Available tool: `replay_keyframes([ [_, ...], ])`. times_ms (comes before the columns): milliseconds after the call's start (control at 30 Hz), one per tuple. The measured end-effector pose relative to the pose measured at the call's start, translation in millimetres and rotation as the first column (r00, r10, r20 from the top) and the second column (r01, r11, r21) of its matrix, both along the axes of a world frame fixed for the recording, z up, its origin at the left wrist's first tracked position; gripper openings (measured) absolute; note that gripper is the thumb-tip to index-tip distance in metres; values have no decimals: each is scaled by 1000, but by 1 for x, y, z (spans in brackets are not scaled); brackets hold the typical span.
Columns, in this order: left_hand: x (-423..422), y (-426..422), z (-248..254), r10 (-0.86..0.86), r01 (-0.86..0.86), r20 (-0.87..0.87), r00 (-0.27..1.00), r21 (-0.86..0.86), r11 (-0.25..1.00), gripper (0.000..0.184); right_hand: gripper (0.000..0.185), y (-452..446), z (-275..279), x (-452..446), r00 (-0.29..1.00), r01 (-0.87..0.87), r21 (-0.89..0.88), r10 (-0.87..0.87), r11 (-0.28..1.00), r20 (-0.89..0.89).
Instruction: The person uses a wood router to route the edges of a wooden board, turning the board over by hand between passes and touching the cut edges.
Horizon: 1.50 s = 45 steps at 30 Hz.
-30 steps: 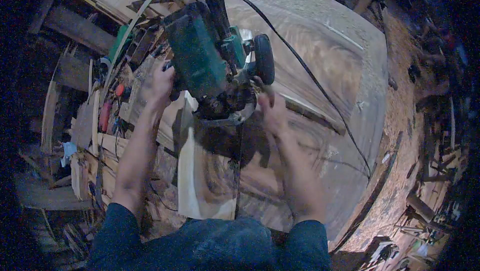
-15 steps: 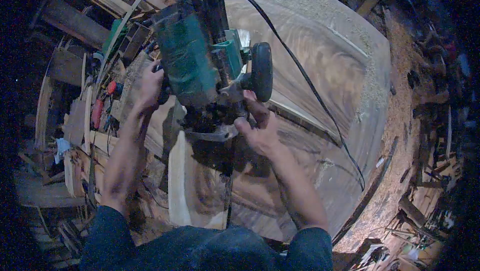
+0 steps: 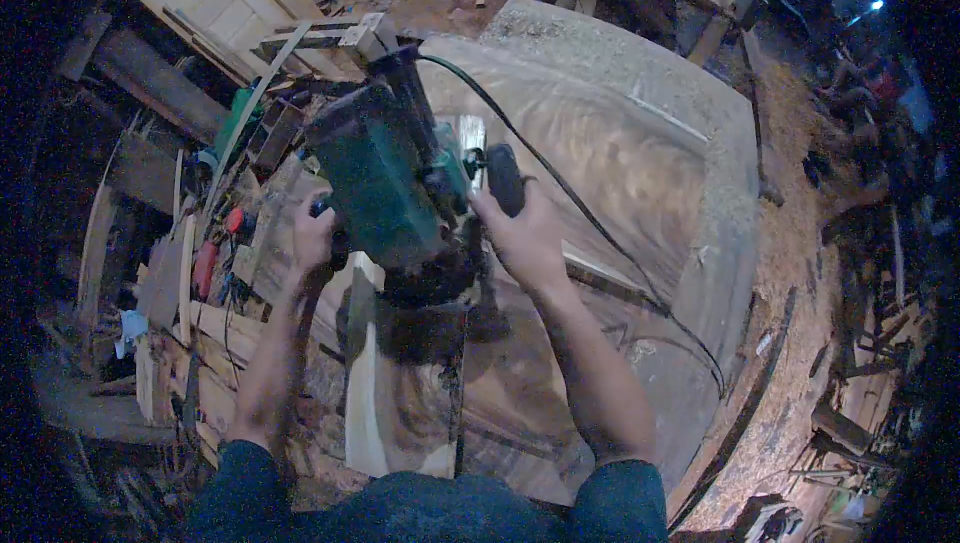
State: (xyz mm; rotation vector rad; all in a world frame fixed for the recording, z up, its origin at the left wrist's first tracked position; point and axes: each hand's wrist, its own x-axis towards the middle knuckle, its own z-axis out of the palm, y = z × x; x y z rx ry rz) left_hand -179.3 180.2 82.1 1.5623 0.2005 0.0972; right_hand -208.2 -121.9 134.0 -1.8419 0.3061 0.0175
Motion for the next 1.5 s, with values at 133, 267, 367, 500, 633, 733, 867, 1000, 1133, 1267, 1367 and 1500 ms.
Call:
replay_keyframes([
  [133, 24, -20, -8, -3, -20, 217, 976, 104, 994, 14, 42, -17, 24, -3, 996, 61, 98, -67, 993, 60],
  [267, 80, -67, 13, -21, 9, 290, 957, 42, 999, 14, 32, -41, 20, 20, 979, 143, 62, -151, 988, 141],
  [367, 116, -96, 17, -34, -26, 409, 912, 139, 990, 16, 30, -54, -2, 43, 940, 196, 142, -227, 970, 254],
  [500, 158, -106, -16, -39, -41, 474, 880, 158, 987, 20, 32, -68, -27, 66, 911, 234, 185, -281, 955, 301],
  [633, 154, -118, 0, -60, -66, 450, 891, 259, 964, 23, 42, -74, -54, 77, 866, 251, 261, -336, 932, 369],
  [733, 133, -121, 12, -152, 110, 306, 940, 150, 983, 43, 44, -78, -59, 71, 888, 219, 282, -311, 934, 339],
  [867, 79, -103, -57, -289, 224, 247, 925, 261, 939, 69, 42, -71, -51, 56, 905, 286, 197, -332, 938, 265],
  [1000, 48, -110, -61, -511, 346, -37, 859, 778, 524, 57, 39, -65, -58, 49, 876, 296, 314, -388, 902, 286],
  [1133, 56, -133, -84, -485, 86, 84, 871, 944, 319, 57, 32, -76, -74, 51, 881, 192, 412, -341, 891, 327],
  [1267, 56, -139, -99, -427, -11, 131, 895, 962, 272, 52, 36, -77, -65, 45, 898, 229, 512, -382, 828, 216],
  [1367, 58, -138, -107, -411, -34, 119, 904, 978, 208, 51, 39, -70, -77, 58, 855, 198, 616, -442, 763, 273],
  [1500, 60, -134, -104, -425, 23, 70, 902, 978, 210, 52, 42, -79, -88, 62, 869, 206, 478, -384, 854, 312],
])
